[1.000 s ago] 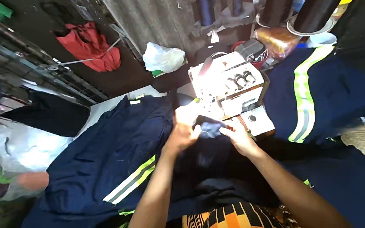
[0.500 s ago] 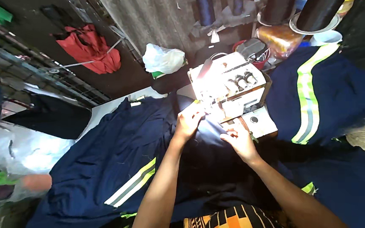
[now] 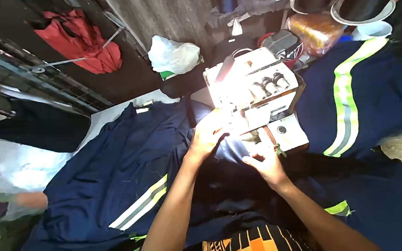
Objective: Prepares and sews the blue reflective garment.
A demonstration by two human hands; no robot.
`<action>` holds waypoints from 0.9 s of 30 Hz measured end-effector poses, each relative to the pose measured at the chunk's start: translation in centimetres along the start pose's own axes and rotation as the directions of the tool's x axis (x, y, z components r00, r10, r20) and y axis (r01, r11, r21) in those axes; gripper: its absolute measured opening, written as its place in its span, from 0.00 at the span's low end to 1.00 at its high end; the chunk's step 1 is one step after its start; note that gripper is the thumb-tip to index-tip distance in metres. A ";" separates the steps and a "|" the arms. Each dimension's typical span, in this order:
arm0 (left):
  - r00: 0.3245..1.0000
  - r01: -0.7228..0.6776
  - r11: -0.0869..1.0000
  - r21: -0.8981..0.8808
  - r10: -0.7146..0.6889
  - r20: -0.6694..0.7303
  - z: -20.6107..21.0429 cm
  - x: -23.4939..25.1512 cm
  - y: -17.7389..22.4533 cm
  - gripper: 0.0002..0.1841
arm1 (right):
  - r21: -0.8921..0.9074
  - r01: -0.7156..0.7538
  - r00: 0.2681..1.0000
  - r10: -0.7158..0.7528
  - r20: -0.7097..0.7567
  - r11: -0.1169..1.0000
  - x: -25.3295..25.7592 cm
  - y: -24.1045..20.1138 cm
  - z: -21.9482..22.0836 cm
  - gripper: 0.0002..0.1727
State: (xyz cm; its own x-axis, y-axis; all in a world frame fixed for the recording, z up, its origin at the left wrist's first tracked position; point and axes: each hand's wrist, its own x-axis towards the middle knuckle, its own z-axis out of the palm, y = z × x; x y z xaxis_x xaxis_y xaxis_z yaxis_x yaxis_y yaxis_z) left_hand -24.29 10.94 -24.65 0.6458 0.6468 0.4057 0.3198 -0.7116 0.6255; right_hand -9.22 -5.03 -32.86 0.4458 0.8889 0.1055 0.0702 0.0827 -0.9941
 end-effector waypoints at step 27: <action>0.943 0.191 0.967 0.168 -0.133 -0.305 2.4 2.5 2.0 0.08 | 0.088 0.058 0.991 -0.046 -0.129 0.994 0.5 -1.8 1.1 0.07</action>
State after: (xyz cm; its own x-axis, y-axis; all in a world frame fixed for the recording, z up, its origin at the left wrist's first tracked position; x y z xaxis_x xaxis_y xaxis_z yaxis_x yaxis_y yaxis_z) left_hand -20.38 10.44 -23.99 0.3551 0.7882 0.5026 0.5489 -0.6110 0.5704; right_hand -10.16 -4.25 -31.06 0.5532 0.8187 0.1538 0.0167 0.1737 -0.9847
